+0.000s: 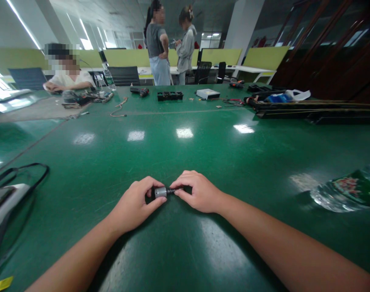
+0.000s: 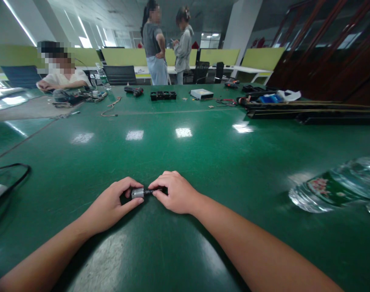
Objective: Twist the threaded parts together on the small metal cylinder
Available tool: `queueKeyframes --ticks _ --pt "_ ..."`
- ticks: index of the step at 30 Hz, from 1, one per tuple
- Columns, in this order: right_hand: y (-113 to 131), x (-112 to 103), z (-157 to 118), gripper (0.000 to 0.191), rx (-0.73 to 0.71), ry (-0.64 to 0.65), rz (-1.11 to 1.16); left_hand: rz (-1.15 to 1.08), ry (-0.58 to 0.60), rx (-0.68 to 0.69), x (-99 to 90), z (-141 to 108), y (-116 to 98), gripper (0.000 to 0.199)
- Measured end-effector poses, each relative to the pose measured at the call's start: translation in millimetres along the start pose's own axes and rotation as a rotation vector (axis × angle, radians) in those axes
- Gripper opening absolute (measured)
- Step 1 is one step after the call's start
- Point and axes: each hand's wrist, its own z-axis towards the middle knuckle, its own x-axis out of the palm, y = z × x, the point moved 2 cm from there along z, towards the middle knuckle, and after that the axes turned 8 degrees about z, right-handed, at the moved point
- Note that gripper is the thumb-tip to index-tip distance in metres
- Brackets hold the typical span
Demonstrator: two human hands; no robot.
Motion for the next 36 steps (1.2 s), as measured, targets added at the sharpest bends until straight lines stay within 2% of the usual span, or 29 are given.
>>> queueKeyframes --ticks 5,17,36 --pt "0.1 2.1 0.3 0.025 -0.02 0.025 -0.024 0.009 -0.005 0.003 -0.3 -0.7 -1.2 0.019" --pt "0.8 2.6 3.0 0.011 -0.034 0.028 -0.062 0.032 0.017 -0.008 -0.3 2.7 -8.4 0.018" --pt "1.8 -0.8 3.6 0.011 -0.019 0.023 -0.047 0.046 0.007 -0.016 -1.1 1.4 -7.4 0.02"
